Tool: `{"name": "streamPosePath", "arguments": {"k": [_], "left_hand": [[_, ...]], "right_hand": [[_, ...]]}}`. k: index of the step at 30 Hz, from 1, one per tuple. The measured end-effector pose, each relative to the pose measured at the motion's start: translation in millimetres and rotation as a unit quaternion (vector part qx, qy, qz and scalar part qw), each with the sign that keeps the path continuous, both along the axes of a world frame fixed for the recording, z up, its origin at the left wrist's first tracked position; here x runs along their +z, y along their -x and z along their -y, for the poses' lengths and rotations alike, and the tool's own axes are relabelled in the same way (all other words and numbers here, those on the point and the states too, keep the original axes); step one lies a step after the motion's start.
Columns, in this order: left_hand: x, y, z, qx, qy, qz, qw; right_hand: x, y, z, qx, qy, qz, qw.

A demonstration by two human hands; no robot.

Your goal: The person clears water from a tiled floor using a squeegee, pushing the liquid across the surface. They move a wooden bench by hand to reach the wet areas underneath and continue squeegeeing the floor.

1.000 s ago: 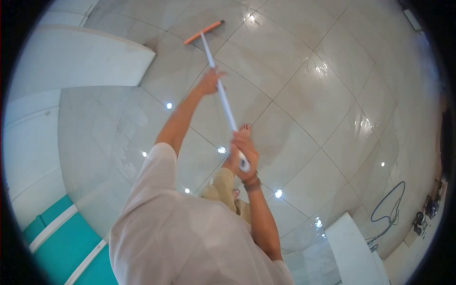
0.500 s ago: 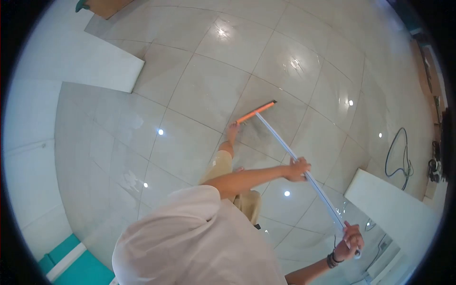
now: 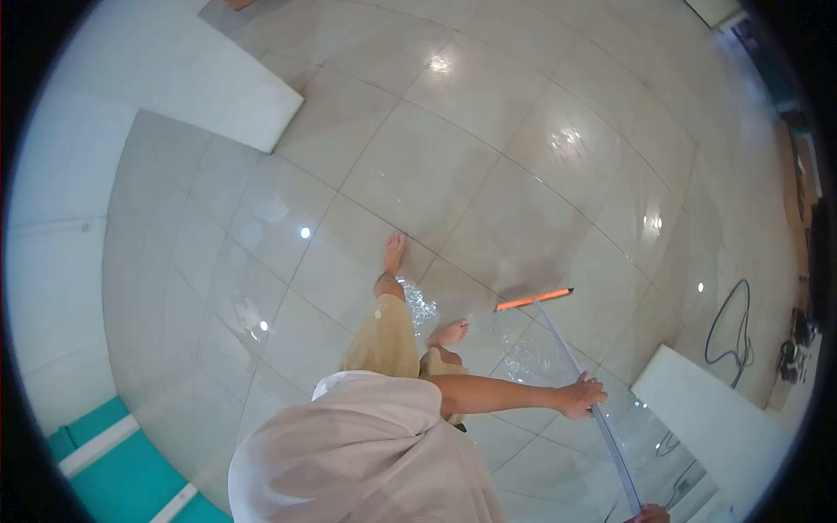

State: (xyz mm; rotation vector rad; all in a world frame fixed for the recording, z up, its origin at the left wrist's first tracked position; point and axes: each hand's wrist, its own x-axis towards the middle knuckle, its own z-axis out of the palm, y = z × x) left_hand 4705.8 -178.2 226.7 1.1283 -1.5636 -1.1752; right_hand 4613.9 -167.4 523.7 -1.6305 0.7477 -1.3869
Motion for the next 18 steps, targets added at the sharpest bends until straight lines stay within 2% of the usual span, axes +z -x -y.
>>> {"name": "streamPosePath", "arguments": {"k": [1,3,4,6,8,9,10,11,12,13,14,15,16,18], "left_hand": [[4.3,-25.1,-1.6,0.081,0.052,0.006,0.995],[2.3,-98.2,8.9,0.128,0.086,-0.015,0.988],[-2.4,-142.2,13.7,0.164,0.118,-0.036,0.979],[-11.3,-240.2,23.0,0.239,0.097,-0.014,0.966],[-29.4,-346.1,24.6,0.354,0.102,0.066,0.927],[-39.3,-411.2,22.6,0.356,0.089,0.089,0.926],[-61.9,-468.9,23.3,0.394,0.062,0.147,0.905],[-74.3,-533.1,17.0,0.451,0.088,0.128,0.879],[-82.9,-595.3,11.2,0.437,0.058,0.179,0.880],[-99.8,-651.5,3.8,0.513,0.052,0.223,0.827],[-104.1,-709.2,-12.6,0.514,0.089,0.236,0.820],[-113.1,-764.9,-26.1,0.513,0.068,0.366,0.773],[-113.7,-811.6,-43.5,0.476,0.012,0.444,0.759],[-136.0,-875.4,-76.8,0.493,-0.070,0.577,0.647]], "right_hand": [[5.2,-23.1,4.9,0.083,-0.008,0.058,0.995],[-0.5,-80.8,16.0,0.112,-0.008,0.064,0.992],[-8.2,-113.3,22.4,0.143,-0.021,0.108,0.984],[-27.0,-183.1,37.7,0.195,-0.056,0.166,0.965],[-60.1,-264.3,56.4,0.230,-0.085,0.210,0.946],[-84.4,-309.2,66.2,0.264,-0.112,0.229,0.930],[-113.2,-358.9,70.8,0.230,-0.106,0.231,0.939],[-141.6,-410.2,72.0,0.193,-0.101,0.229,0.949],[-168.2,-459.0,75.0,0.176,-0.040,0.117,0.977],[-202.5,-508.5,68.7,0.172,-0.030,0.109,0.979],[-231.7,-569.6,52.9,0.256,-0.084,0.210,0.940],[-256.3,-620.9,36.2,0.232,-0.087,0.145,0.958],[-279.9,-661.3,22.1,0.234,-0.098,0.066,0.965],[-329.7,-737.9,-11.7,0.300,-0.131,0.133,0.936]]}}
